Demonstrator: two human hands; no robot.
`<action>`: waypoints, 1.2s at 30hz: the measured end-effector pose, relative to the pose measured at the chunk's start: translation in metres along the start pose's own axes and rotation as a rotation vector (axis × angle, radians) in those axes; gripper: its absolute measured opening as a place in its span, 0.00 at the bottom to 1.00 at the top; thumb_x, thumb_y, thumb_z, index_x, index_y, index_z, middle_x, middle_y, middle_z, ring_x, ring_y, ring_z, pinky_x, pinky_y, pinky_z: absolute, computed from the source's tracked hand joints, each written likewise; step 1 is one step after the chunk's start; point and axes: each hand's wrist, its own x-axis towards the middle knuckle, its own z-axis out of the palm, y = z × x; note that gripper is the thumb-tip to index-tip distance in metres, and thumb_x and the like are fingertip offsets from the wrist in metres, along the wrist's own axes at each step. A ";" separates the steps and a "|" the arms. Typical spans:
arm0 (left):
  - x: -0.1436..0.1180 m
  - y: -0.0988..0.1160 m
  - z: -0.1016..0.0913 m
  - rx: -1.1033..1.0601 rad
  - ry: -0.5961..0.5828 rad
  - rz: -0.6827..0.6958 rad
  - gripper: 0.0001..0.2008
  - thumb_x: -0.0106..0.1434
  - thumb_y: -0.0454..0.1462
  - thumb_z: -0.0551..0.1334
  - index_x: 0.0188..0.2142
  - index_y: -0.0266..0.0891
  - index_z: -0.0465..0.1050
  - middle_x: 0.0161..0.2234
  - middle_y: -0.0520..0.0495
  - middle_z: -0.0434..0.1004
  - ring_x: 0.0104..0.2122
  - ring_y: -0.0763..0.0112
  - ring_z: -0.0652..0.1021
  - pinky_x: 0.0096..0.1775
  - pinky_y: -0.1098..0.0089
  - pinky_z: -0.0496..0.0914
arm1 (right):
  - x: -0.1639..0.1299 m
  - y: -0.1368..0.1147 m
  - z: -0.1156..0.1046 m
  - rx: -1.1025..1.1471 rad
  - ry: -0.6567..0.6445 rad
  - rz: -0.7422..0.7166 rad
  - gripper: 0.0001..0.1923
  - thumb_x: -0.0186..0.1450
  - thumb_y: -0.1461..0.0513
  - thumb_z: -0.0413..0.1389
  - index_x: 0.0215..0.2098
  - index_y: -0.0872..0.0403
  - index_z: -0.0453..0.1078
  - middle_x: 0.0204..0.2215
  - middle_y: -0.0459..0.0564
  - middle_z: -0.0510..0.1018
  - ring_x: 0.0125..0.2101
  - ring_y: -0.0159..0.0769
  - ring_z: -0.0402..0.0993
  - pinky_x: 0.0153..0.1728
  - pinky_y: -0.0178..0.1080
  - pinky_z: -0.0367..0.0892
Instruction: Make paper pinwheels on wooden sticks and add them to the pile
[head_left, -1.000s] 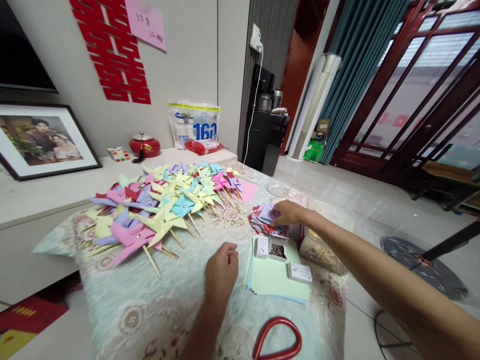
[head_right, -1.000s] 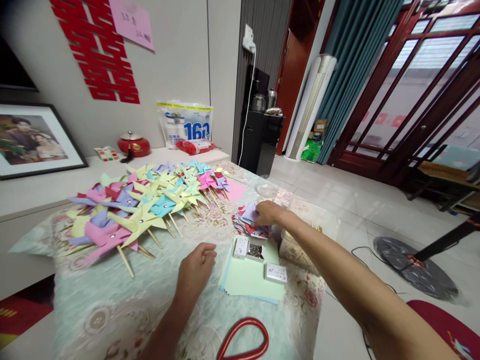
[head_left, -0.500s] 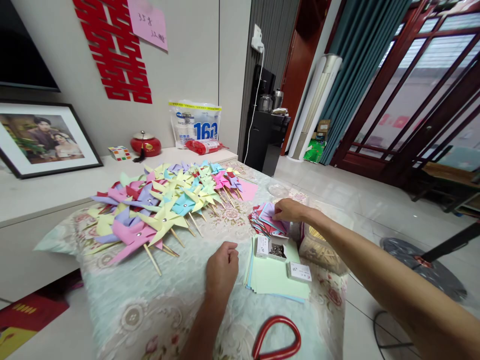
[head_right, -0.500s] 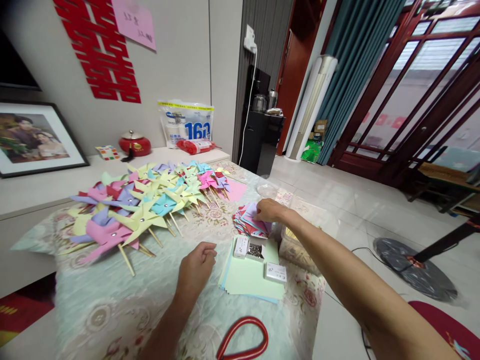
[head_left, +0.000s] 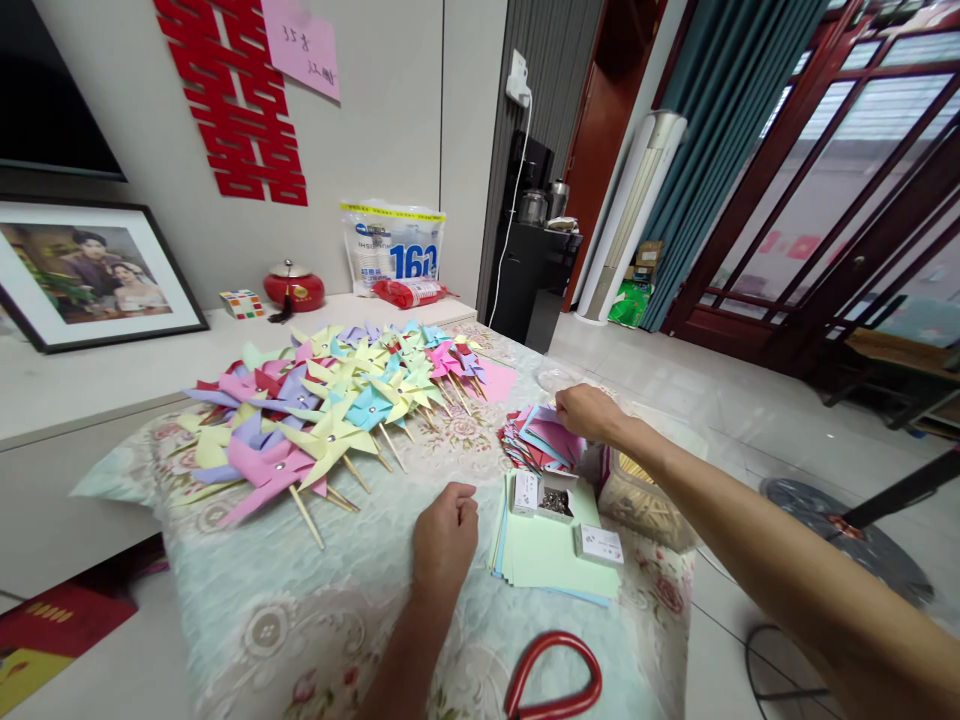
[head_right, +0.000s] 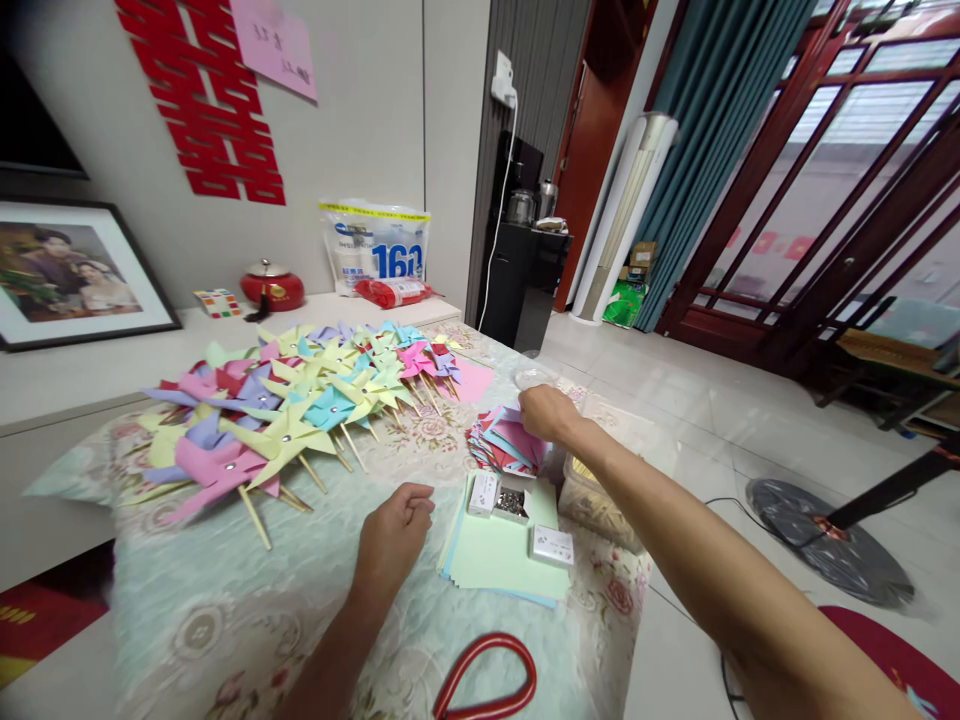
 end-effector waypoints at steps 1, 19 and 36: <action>0.000 0.000 0.000 0.001 -0.004 -0.003 0.11 0.63 0.30 0.54 0.40 0.41 0.73 0.35 0.46 0.83 0.34 0.67 0.82 0.36 0.70 0.70 | -0.001 0.000 -0.002 -0.010 0.015 0.012 0.15 0.68 0.64 0.49 0.43 0.58 0.78 0.42 0.64 0.82 0.42 0.48 0.78 0.37 0.38 0.65; 0.001 -0.006 0.002 -0.076 0.034 0.005 0.11 0.61 0.31 0.55 0.37 0.41 0.75 0.33 0.47 0.83 0.32 0.66 0.82 0.35 0.70 0.71 | -0.010 0.000 -0.018 -0.018 0.285 0.020 0.17 0.70 0.65 0.44 0.44 0.60 0.74 0.42 0.65 0.80 0.44 0.49 0.75 0.42 0.41 0.62; 0.000 0.014 -0.010 -1.065 0.033 -0.208 0.29 0.54 0.52 0.67 0.47 0.32 0.74 0.46 0.32 0.80 0.42 0.56 0.81 0.41 0.62 0.74 | -0.031 -0.049 0.001 1.227 0.264 -0.081 0.12 0.57 0.54 0.58 0.23 0.54 0.67 0.20 0.42 0.69 0.23 0.31 0.62 0.27 0.34 0.56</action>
